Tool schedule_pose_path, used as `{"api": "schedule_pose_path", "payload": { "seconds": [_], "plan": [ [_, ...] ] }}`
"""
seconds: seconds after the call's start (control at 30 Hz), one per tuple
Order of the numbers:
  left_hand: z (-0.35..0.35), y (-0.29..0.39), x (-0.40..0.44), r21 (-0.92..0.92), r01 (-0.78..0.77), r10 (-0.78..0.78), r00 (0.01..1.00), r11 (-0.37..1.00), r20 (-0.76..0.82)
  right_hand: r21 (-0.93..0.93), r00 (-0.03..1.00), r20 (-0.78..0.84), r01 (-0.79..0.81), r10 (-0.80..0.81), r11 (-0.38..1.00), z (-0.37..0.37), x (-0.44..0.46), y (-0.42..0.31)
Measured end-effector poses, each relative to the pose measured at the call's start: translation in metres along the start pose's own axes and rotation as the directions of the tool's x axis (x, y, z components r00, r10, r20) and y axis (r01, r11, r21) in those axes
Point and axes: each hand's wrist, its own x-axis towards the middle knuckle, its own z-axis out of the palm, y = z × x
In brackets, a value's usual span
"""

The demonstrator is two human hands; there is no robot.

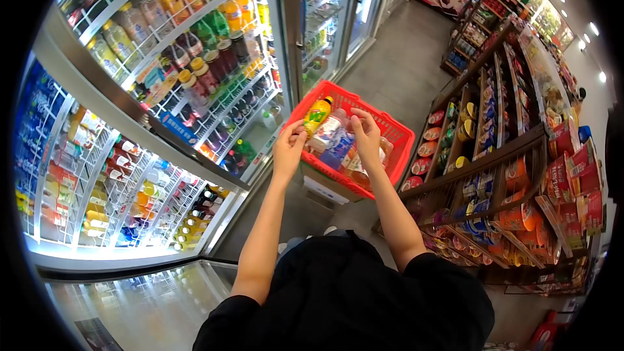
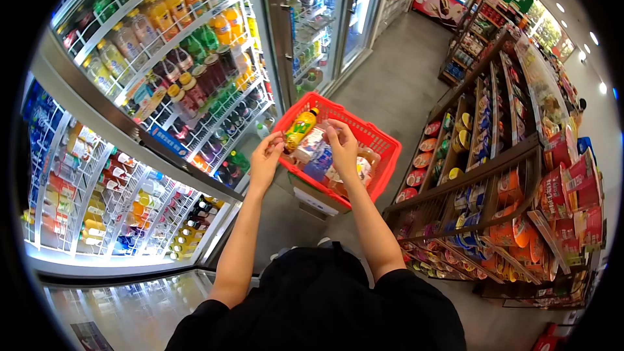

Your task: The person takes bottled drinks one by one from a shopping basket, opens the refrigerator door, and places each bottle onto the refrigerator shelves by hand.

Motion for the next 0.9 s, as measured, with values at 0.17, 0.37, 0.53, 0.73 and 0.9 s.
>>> {"api": "schedule_pose_path", "payload": {
  "seconds": [0.17,0.37,0.53,0.73,0.9],
  "plan": [
    [0.051,-0.033,-0.003,-0.02,0.119,-0.117,0.99,0.993,0.074,0.02,0.995,-0.056,-0.08,0.081,0.997,-0.07,0.001,0.013],
    [0.075,-0.068,-0.001,0.098,0.204,-0.211,0.975,0.974,0.072,0.101,0.969,-0.053,-0.233,0.24,0.967,-0.104,-0.005,0.04],
    [0.079,-0.094,0.007,0.668,0.1,-0.22,0.971,0.737,0.097,0.135,0.893,-0.026,-0.442,0.449,0.887,-0.105,-0.013,0.063],
    [0.084,-0.108,0.018,0.781,-0.031,-0.275,0.927,0.623,0.256,0.084,0.813,-0.043,-0.576,0.58,0.813,-0.096,-0.013,0.102],
    [0.093,-0.095,0.026,0.845,-0.084,-0.324,0.9,0.529,0.292,0.033,0.749,-0.083,-0.657,0.657,0.753,-0.089,0.006,0.141]
  ]
}}
